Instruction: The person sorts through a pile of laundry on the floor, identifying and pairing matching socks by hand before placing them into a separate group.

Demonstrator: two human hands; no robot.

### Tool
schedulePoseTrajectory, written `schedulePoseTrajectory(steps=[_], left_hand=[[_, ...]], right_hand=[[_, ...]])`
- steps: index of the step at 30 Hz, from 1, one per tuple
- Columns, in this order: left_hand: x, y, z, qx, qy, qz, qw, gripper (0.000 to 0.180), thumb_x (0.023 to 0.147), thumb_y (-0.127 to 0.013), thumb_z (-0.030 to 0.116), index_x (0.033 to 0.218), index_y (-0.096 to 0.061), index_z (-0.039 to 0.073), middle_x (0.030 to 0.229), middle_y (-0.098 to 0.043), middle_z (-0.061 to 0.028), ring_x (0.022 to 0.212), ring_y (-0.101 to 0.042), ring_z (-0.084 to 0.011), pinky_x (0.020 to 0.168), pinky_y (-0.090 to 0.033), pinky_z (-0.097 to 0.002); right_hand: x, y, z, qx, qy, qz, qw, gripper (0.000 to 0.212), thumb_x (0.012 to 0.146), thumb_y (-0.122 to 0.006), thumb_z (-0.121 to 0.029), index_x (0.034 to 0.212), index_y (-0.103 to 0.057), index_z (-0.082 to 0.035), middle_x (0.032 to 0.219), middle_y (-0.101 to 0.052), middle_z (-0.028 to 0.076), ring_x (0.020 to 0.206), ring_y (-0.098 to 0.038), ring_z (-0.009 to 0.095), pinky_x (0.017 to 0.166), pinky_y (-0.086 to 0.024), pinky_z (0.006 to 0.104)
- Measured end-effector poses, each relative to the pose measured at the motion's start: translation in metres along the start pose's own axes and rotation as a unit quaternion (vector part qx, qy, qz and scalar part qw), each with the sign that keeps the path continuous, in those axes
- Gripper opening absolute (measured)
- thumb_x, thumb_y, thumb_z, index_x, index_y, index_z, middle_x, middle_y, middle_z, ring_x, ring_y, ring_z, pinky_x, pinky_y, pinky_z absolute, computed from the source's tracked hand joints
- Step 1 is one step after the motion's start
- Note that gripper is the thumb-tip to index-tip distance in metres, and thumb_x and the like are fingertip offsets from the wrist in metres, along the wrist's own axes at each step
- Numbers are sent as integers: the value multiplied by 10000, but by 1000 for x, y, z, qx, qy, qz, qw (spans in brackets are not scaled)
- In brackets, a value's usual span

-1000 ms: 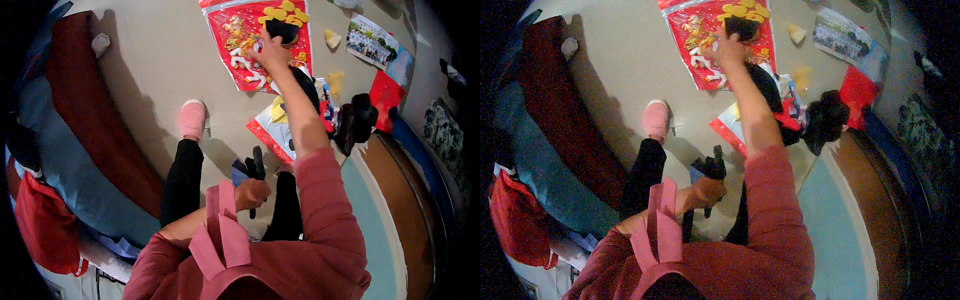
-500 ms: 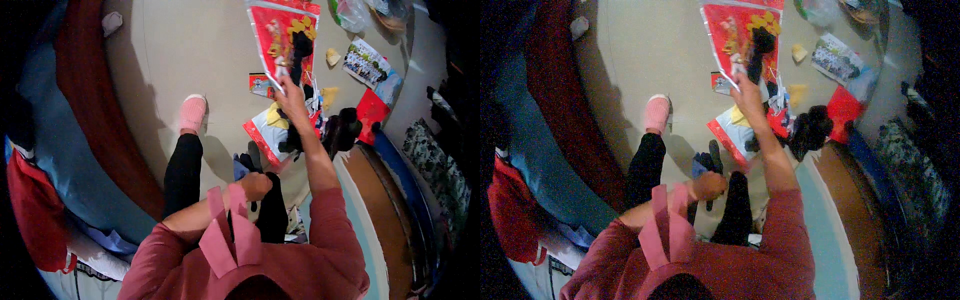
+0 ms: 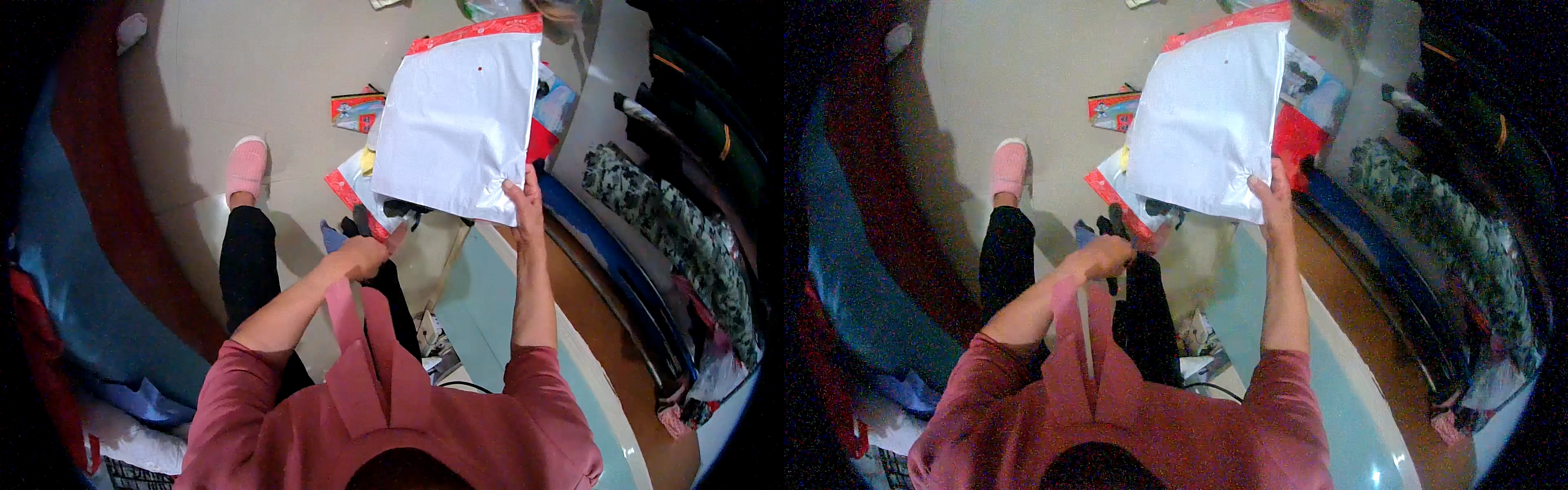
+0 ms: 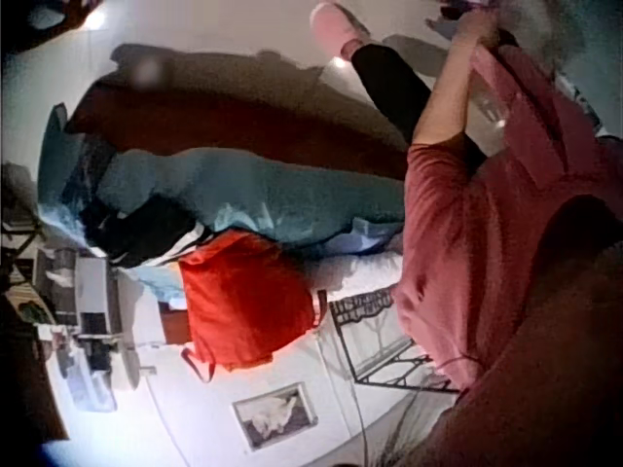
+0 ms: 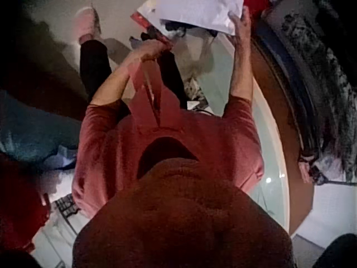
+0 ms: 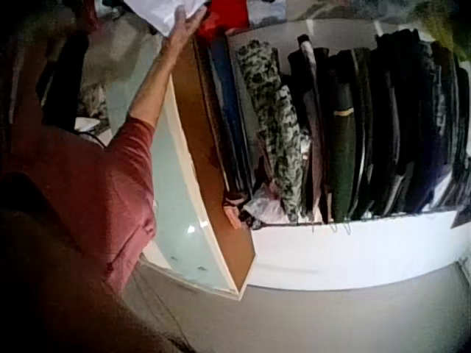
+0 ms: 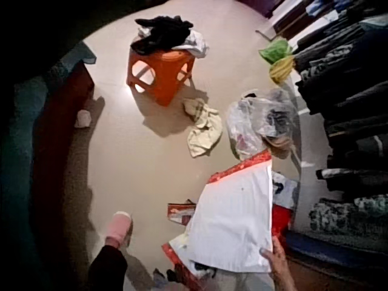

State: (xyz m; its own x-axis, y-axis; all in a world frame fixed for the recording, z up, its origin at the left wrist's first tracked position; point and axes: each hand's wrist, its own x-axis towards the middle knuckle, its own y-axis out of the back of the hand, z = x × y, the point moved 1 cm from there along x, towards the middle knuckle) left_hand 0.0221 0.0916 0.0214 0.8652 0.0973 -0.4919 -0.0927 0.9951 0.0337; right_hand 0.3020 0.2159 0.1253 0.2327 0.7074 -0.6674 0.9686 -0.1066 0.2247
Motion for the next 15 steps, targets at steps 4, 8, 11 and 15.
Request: schedulePoseTrajectory(steps=[4,8,11,15], left_hand=[[-3,9,10,-4,25,36,999,178,721,-589,63,883,-648,108,912,-656,-152,878,-643,-344,715,-512,-464],[12,1,10,-75,-25,247,966,259,735,-549,18,957,-649,108,975,-656,-138,933,-627,-340,767,-504,-425],[14,-5,18,-378,-109,247,886,436,838,-580,83,1272,-541,106,1083,-636,-72,966,-604,-192,883,-464,-308],[-3,-57,91,-627,-125,181,747,538,881,-643,247,1346,-467,42,1215,-559,-57,1041,-547,-134,883,-452,-296]], right_hand=[[-41,29,-8,-94,18,34,995,345,817,-571,-20,1160,-532,-29,1171,-580,56,1038,-548,150,908,-427,286],[-96,48,-20,-349,102,-27,931,284,840,-530,-31,1121,-526,-75,1145,-599,79,1060,-564,189,867,-444,316],[-149,24,-19,-463,178,-35,867,319,795,-513,15,1101,-535,-69,1167,-591,126,1076,-588,276,853,-480,358],[-223,13,12,-538,184,-86,818,369,737,-538,65,1083,-556,-61,1216,-567,134,1055,-590,338,854,-500,390]])
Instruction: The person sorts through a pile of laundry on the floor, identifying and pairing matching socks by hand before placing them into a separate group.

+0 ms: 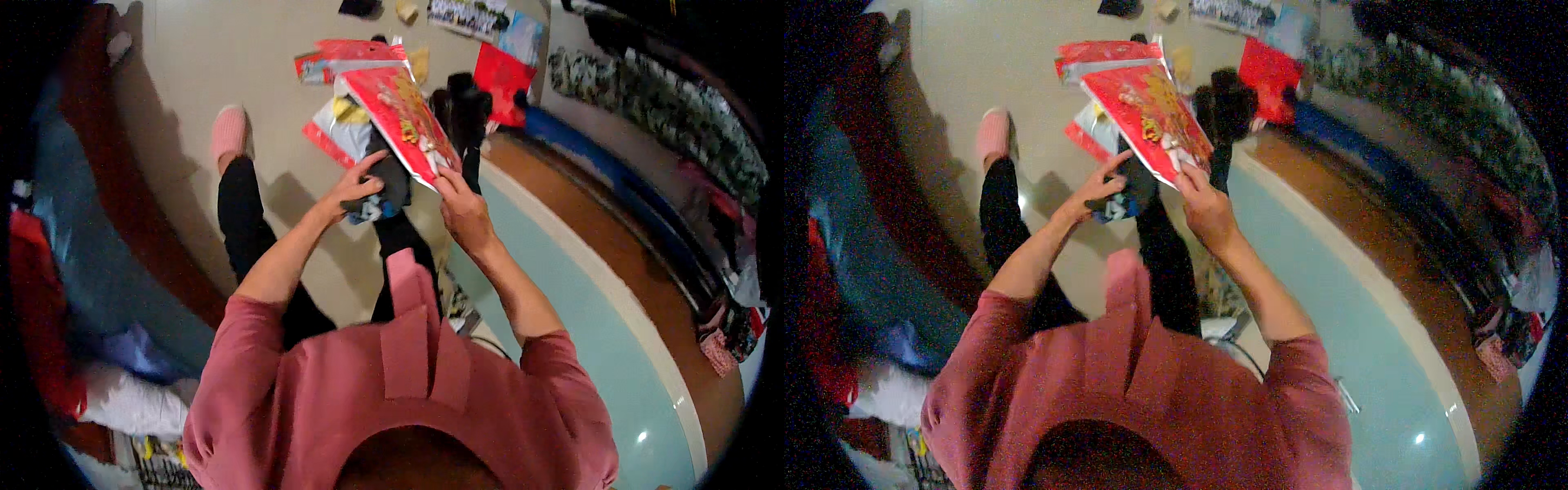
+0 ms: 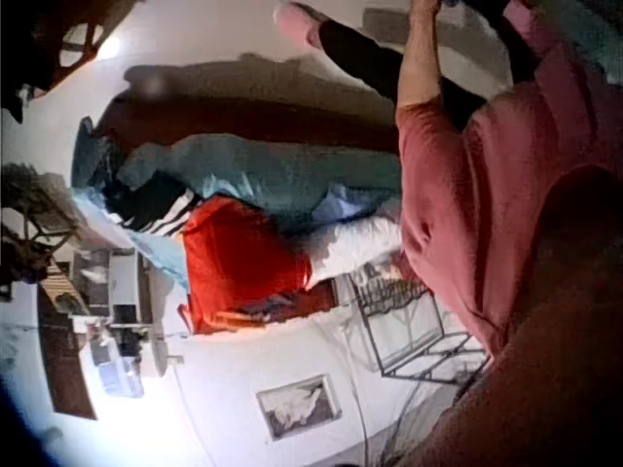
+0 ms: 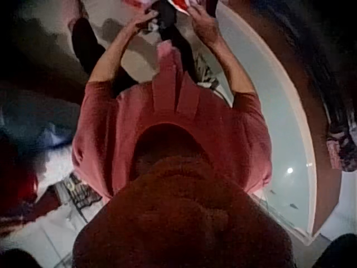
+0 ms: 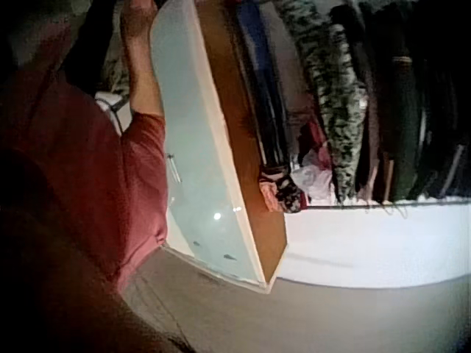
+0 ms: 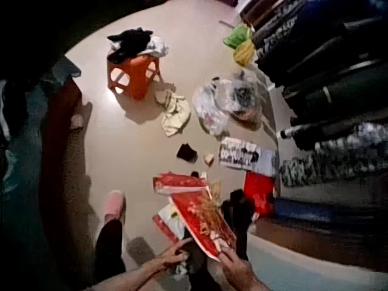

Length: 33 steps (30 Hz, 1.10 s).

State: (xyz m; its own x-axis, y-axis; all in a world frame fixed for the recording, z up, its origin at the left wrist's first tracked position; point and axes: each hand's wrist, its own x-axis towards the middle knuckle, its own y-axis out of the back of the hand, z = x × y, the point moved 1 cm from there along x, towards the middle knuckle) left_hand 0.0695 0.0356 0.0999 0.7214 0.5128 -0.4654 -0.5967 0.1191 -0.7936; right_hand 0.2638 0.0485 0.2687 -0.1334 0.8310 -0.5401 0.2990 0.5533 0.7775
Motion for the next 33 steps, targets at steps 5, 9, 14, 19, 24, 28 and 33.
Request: schedulePoseTrajectory(steps=[5,9,14,19,24,28,33], left_hand=[[-39,-94,10,-57,109,131,984,411,890,-619,342,1134,-623,11,1052,-646,-51,912,-622,-127,773,-496,-264],[-38,-68,3,-52,163,134,976,410,862,-667,329,1107,-631,2,1021,-668,-73,899,-646,-146,781,-507,-267],[-51,-74,35,8,188,104,977,389,864,-674,267,1140,-619,-1,1094,-655,-75,935,-644,-153,843,-509,-296],[-42,-63,40,126,142,34,981,427,850,-690,267,1174,-589,8,1086,-655,-87,964,-640,-177,870,-507,-302],[-36,-49,30,157,47,44,986,448,833,-703,269,1175,-580,7,1051,-666,-97,899,-661,-194,807,-537,-320],[-39,-35,27,167,1,7,986,460,852,-671,251,1218,-534,9,1098,-643,-116,972,-653,-210,874,-530,-344],[-56,-8,5,207,-28,25,978,477,836,-687,275,1223,-539,39,1095,-632,-61,946,-624,-154,824,-508,-301]], right_hand=[[-43,-27,-25,-35,67,-57,996,275,811,-522,-43,1081,-555,-86,1284,-512,171,945,-633,360,789,-530,417],[-64,-4,-24,160,36,-9,986,210,846,-579,-134,1047,-599,-77,1136,-593,129,875,-650,288,736,-527,375],[-132,15,76,315,-225,76,919,264,896,-611,-305,971,-636,-53,773,-639,84,723,-619,143,675,-486,294],[-161,-69,184,479,-293,2,828,369,881,-644,-360,1085,-615,-53,869,-656,42,770,-623,164,663,-480,292],[-97,-114,98,855,-142,154,474,505,854,-695,-248,1275,-487,-64,1167,-604,70,1044,-600,210,905,-504,394],[-73,-126,94,837,-30,226,498,407,860,-663,-95,1242,-526,-68,1192,-610,59,1063,-604,191,940,-493,383],[-71,-124,82,844,0,226,487,410,845,-669,-49,1231,-533,-62,1154,-624,62,1059,-607,181,907,-511,357]])
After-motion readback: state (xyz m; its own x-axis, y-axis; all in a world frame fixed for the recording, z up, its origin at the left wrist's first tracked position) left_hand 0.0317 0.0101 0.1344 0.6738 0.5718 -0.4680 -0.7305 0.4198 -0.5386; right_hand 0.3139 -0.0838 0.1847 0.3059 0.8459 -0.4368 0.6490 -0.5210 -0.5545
